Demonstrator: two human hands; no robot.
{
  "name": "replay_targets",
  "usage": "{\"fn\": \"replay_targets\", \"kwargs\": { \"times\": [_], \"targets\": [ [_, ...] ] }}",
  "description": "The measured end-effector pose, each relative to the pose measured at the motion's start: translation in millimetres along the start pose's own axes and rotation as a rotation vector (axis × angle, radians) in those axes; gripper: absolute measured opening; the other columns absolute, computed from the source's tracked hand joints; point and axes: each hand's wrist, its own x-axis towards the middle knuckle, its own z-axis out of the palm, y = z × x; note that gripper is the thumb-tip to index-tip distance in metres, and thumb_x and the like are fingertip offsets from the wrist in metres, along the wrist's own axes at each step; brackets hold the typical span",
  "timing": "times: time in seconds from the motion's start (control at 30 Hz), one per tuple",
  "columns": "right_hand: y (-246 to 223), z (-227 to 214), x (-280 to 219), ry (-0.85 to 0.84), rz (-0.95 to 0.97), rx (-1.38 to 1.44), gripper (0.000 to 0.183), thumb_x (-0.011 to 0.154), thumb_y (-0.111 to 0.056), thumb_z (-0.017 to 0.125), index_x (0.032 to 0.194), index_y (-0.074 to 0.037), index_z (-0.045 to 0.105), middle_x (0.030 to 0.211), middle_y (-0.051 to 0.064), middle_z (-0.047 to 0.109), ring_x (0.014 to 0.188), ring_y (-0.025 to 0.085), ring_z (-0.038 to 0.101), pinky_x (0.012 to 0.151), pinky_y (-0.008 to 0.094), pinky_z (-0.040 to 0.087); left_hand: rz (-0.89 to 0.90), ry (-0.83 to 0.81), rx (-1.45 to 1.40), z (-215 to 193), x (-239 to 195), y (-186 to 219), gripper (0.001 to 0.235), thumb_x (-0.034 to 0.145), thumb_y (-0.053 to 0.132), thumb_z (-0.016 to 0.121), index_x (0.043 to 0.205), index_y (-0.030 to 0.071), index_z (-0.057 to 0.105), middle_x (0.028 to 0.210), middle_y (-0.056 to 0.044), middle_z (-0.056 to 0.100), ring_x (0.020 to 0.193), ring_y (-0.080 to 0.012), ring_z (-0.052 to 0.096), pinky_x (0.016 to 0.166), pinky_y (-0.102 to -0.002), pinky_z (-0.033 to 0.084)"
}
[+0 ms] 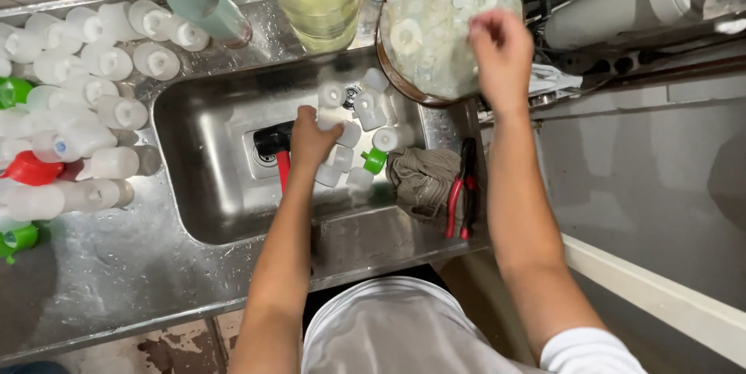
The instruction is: The person sorts through a pile of plastic bottle caps in a sink, picking them up one by one and placing them into a large bucket.
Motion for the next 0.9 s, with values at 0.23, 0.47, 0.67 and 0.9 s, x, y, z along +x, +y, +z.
{"fn": "replay_targets", "kwargs": {
  "times": [0.23,0.47,0.67,0.9],
  "targets": [
    [118,29,130,-0.106,-0.133,-0.699,0.032,0.072,-0.019,0.079,0.104,-0.017,0.076,0.088,0.003,0.074,0.083,0.028,0.069,0.075,0.041,0.05,-0.02,0.123,-0.298,-56,-120,18,0.047,0.08,0.032,0.064,0.119,0.011,0.049,0.106,-0.005,0.053,0.093,-0.0202,0.046,0.083,-0.033,0.038],
    [177,31,151,-0.012,-0.322,-0.845,0.021,0.066,-0.009,0.068,0.087,-0.011,0.071,0.077,0.013,0.073,0.07,0.035,0.07,0.066,0.044,0.054,0.063,0.034,-0.967,-71,-168,-52,0.027,0.084,0.019,0.066,0.1,0.011,0.046,0.075,-0.009,0.057,0.056,-0.017,0.056,0.047,-0.028,0.047],
    [-2,38,-6,-0.05,0.299,0.263,0.038,0.076,0.001,0.053,0.109,-0.007,0.069,0.077,0.005,0.061,0.067,0.013,0.065,0.068,0.023,0.055,-0.052,-0.123,-1.444,-84,-174,-48,0.052,0.092,0.047,0.049,0.112,-0.001,0.055,0.062,-0.009,0.048,0.052,-0.0181,0.046,0.044,-0.03,0.035],
    [-139,151,-194,-0.384,0.15,0.355,0.007,0.081,0.002,0.076,0.087,-0.001,0.075,0.085,0.013,0.067,0.091,0.022,0.063,0.088,0.034,0.05,-0.189,-0.164,-1.534,-98,-177,-13,0.057,0.093,0.066,0.046,0.108,0.012,0.052,0.079,-0.009,0.054,0.058,-0.0178,0.05,0.042,-0.027,0.032]
  ]
}}
